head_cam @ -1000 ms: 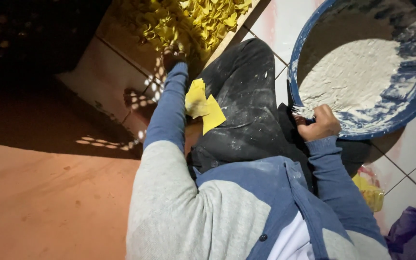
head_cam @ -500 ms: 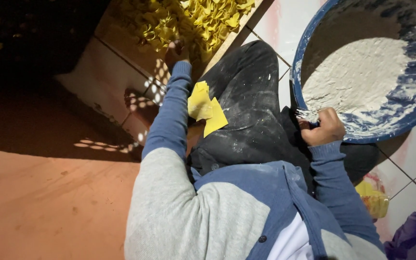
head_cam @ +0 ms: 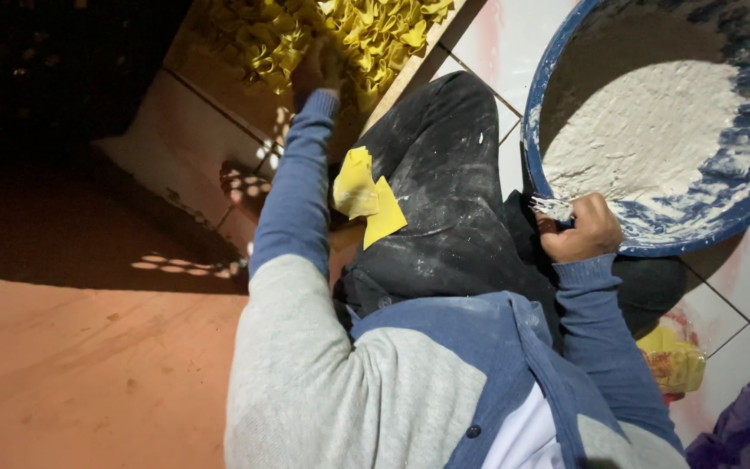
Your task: The person picks up square wrappers, uses a fork to place filling from a large bowl onto the wrappers, and folds them into triangular dumplings, placing each finished dumpling onto a wooden tray.
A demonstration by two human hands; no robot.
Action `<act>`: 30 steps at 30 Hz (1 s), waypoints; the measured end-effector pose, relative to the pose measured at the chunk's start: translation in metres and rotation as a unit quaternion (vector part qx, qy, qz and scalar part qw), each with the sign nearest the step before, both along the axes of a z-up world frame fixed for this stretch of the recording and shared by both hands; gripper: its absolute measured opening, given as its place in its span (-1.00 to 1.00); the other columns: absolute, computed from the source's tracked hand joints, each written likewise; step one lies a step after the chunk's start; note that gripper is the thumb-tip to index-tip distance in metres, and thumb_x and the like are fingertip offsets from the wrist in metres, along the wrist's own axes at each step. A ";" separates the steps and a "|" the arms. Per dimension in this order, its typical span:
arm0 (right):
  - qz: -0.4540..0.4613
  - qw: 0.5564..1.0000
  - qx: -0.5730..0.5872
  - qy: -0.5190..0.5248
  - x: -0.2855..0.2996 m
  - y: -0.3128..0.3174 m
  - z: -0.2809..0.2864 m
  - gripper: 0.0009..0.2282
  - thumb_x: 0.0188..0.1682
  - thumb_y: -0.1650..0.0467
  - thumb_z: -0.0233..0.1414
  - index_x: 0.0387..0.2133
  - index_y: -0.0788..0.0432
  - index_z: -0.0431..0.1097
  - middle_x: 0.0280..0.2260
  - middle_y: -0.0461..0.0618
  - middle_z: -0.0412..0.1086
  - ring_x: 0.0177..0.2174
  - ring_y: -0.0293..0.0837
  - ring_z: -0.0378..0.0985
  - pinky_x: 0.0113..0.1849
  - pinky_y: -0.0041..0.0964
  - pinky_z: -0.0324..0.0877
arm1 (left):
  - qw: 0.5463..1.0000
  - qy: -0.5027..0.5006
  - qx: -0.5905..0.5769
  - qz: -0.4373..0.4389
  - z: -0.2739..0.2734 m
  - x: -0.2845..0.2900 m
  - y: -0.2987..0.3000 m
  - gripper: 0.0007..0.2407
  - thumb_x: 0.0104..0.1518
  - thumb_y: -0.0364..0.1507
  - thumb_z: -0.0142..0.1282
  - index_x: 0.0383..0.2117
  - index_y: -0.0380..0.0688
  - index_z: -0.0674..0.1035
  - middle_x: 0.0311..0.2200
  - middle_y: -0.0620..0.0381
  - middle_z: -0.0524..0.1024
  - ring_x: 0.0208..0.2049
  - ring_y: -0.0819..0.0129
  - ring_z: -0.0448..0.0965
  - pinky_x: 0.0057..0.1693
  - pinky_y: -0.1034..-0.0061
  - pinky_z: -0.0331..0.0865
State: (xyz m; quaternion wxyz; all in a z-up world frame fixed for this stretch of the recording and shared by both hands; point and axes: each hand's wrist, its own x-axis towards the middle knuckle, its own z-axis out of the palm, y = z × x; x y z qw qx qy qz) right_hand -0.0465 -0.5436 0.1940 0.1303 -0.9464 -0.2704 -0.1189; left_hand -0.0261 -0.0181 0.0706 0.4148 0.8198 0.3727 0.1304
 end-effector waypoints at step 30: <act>-0.003 1.000 0.015 -0.027 0.001 0.000 -0.004 -0.63 -0.30 0.36 0.24 -0.66 0.16 0.06 -0.57 0.05 0.12 -0.65 0.05 0.07 -0.58 -0.06 -0.10 | 0.897 -0.021 -0.373 0.237 0.124 -0.016 -0.053 -0.77 0.14 -0.16 0.06 -0.43 -0.03 0.52 -0.32 0.18 0.56 -0.34 0.40 0.59 -0.30 0.47 0.52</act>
